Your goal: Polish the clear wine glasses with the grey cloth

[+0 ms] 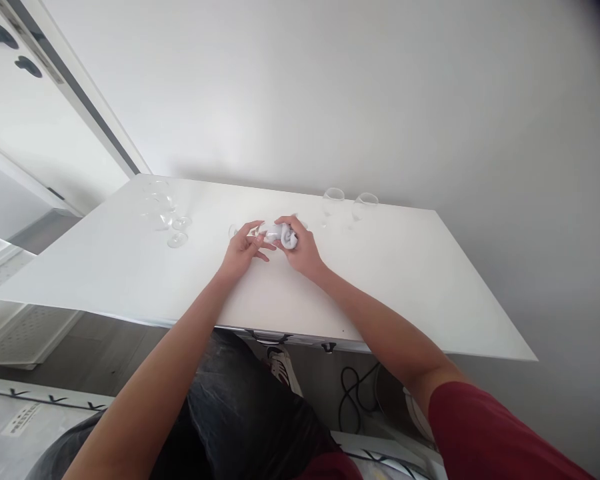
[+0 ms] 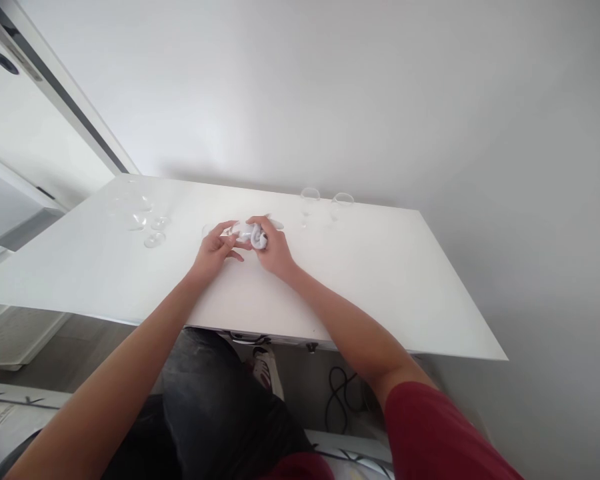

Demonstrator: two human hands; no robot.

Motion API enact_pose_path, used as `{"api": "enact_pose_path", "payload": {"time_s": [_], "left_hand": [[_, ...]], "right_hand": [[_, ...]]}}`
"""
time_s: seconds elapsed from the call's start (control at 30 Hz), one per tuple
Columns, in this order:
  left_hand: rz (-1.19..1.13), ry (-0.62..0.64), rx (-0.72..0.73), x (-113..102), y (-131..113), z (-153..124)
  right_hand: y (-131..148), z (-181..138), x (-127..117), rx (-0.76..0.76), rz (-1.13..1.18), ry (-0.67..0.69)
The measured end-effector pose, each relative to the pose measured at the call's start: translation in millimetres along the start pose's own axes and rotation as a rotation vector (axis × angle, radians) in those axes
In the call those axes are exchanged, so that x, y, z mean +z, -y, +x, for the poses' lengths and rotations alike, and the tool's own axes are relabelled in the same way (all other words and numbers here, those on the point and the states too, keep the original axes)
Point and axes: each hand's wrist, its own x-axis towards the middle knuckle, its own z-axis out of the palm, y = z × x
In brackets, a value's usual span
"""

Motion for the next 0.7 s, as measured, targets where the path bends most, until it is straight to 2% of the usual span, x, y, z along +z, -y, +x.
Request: {"api": "enact_pose_path", "payload": {"time_s": [0.1,0.13,0.2,0.27,0.3,0.33,0.37,0.47,0.5,0.57,0.7], "left_hand": [[-0.039,0.014,0.0,-0.3,-2.1,-3.3],[-0.021,-0.037,0.024,-1.5,-2.0,-4.2],[0.048,-0.219,0.099,-4.4,-0.3,-4.4],[0.117,-0.382,0.169,-6.5,2.5,-2.6],[0.138,-0.393,0.185,-6.7,3.7,-1.4],[0.145,-0.341,0.181,-6.3,4.4,-0.3],[0.138,-0.237,0.158,-5.5,4.6,0.4],[0.08,0.171,0.017,-2.6,2.8,-0.3],[0.06,0.257,-0.026,-2.0,2.1,-1.2],[0.035,0.314,-0.077,-1.6,1.2,-3.4],[0.047,0.219,-0.077,-2.6,1.9,-6.4]], "right_hand": [[5.2,-0.2,-6.3,-0.013,0.001,-0.201],[7.6,0.2,-9.7,-0.007,0.017,-0.261],[12.9,1.3,-16.1,0.023,0.057,-0.332],[17.8,2.1,-19.1,0.041,0.09,-0.32],[19.9,2.1,-18.8,0.036,0.102,-0.304],[21.7,1.8,-17.3,0.023,0.111,-0.292],[23.1,1.2,-15.1,0.008,0.118,-0.281],[24.9,-1.2,-8.5,-0.011,0.128,-0.25],[24.7,-1.6,-7.6,-0.005,0.129,-0.241],[23.4,-1.3,-8.7,0.026,0.128,-0.226],[20.8,3.5,-19.0,0.1,0.12,-0.119]]}}
